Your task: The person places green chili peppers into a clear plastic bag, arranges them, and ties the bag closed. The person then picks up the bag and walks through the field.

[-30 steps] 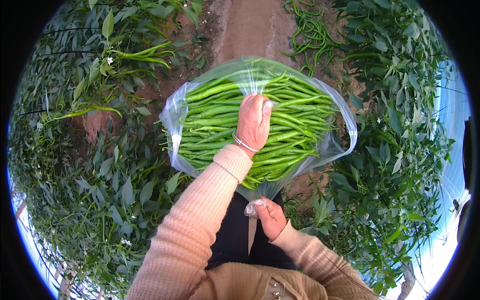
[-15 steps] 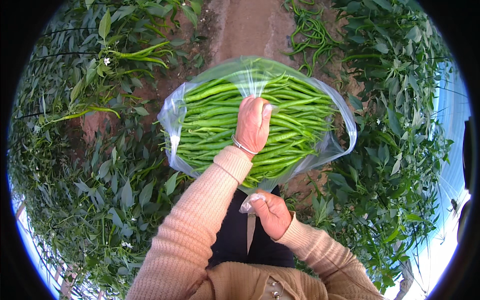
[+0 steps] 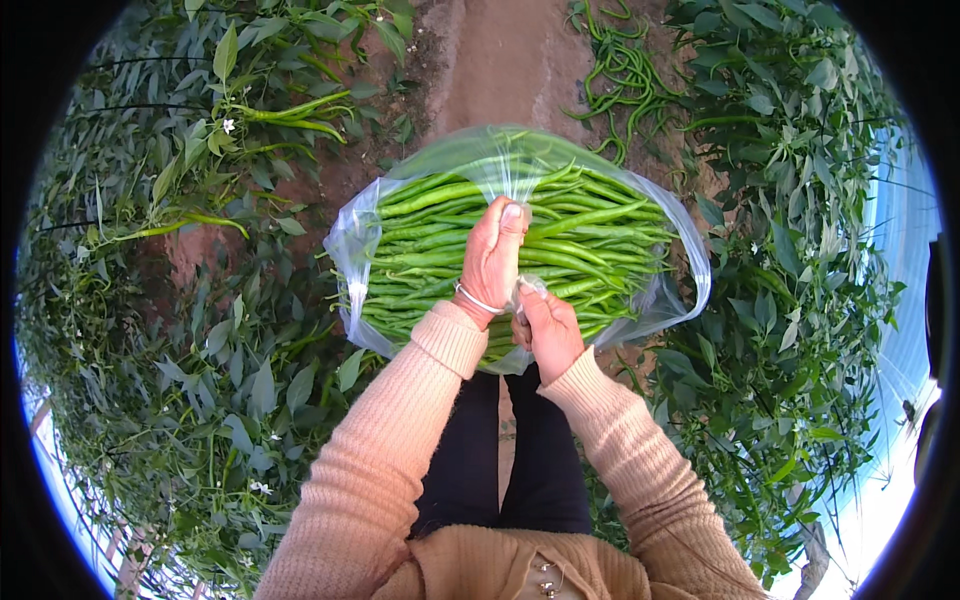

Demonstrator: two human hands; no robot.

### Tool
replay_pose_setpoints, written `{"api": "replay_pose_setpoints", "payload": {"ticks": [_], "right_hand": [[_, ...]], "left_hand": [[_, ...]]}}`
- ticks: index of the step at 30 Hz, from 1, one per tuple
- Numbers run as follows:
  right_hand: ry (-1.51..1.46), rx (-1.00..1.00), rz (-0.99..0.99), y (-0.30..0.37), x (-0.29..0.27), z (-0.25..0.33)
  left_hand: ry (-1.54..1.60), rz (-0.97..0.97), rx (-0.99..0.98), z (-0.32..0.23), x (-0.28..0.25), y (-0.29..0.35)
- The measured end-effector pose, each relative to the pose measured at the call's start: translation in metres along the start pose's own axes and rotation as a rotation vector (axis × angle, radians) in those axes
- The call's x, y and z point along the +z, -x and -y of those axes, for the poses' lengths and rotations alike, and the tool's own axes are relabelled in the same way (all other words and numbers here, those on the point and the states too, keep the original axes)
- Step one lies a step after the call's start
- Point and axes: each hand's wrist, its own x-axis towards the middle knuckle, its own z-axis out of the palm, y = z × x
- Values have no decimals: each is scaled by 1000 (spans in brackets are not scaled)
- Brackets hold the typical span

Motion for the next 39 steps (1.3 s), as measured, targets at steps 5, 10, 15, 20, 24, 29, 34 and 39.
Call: {"api": "replay_pose_setpoints", "payload": {"ticks": [5, 10, 15, 20, 24, 29, 34, 39], "right_hand": [[22, 60, -39, -12, 3, 4], [21, 51, -77, -8, 5, 0], [-29, 1, -59, -7, -3, -8], [-122, 16, -149, -17, -5, 2], [-135, -37, -120, -23, -10, 2], [-121, -51, -159, -28, -14, 2], [-64, -42, -58, -26, -17, 2], [37, -18, 87, -24, -28, 1]], "left_hand": [[77, -10, -72, -14, -3, 11], [-32, -15, -56, -18, -3, 36], [-120, -18, -14, -20, -3, 44], [-285, 37, 20, -18, -6, 23], [-460, 104, 152, -22, -7, 8], [-713, 310, 318, -30, -9, -1], [-758, 340, 425, -15, -16, -3], [-661, 316, 407, -14, -17, -1]]}}
